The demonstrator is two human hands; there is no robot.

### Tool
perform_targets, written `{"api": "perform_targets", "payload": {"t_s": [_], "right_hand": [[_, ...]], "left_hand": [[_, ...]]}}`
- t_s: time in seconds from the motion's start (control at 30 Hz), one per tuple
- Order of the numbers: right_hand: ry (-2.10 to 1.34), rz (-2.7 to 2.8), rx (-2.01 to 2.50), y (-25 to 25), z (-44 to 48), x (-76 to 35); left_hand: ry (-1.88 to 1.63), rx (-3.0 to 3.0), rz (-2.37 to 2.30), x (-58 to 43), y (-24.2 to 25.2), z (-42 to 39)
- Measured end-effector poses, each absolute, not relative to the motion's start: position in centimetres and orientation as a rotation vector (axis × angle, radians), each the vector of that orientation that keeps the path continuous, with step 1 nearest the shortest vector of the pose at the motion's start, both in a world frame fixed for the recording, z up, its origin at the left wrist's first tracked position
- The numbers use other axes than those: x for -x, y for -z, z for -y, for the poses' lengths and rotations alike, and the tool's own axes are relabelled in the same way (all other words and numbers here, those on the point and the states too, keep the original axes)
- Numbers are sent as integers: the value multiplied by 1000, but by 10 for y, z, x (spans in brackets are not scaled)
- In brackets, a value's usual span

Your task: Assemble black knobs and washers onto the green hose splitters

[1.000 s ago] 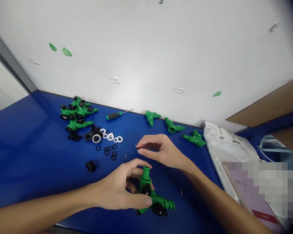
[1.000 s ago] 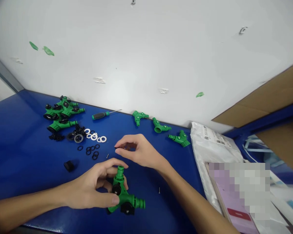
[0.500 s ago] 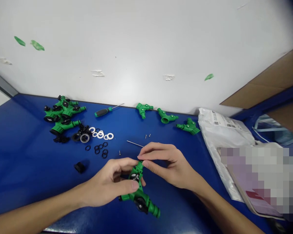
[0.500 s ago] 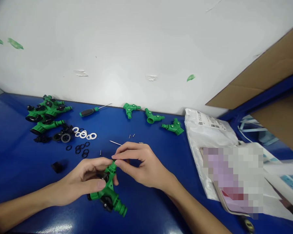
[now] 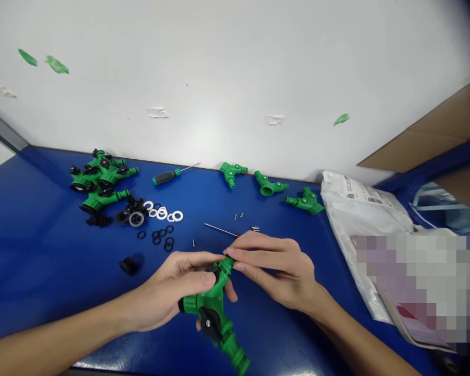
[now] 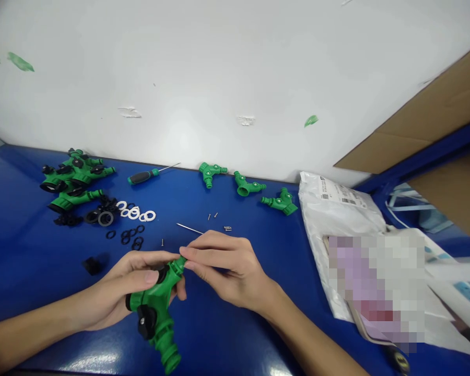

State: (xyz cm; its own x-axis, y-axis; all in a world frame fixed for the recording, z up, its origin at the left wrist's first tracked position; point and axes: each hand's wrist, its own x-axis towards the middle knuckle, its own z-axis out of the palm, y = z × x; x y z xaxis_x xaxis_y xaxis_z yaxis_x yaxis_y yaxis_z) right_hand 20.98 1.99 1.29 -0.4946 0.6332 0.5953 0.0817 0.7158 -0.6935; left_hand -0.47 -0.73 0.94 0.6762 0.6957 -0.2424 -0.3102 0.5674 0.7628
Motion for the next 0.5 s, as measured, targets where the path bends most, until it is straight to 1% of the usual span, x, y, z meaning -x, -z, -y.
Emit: {"api": "perform_targets", "payload": {"t_s": [0.1,0.17,0.37,0.5], "right_hand": [[-712,1911,561,-13,-15,-204],[-757,1839,573,-13,-13,-201],[-1212,1538,614,-9,-12,-198],[-1354,1485,594,-8,-14,-199]], "left_hand": [[-670,-697,-569,4,-11,7],[-674,-710,-552,4,-10,8],[-686,-840,-525,9,-8,10],[-661,-922,-546,12,-9,10]]}}
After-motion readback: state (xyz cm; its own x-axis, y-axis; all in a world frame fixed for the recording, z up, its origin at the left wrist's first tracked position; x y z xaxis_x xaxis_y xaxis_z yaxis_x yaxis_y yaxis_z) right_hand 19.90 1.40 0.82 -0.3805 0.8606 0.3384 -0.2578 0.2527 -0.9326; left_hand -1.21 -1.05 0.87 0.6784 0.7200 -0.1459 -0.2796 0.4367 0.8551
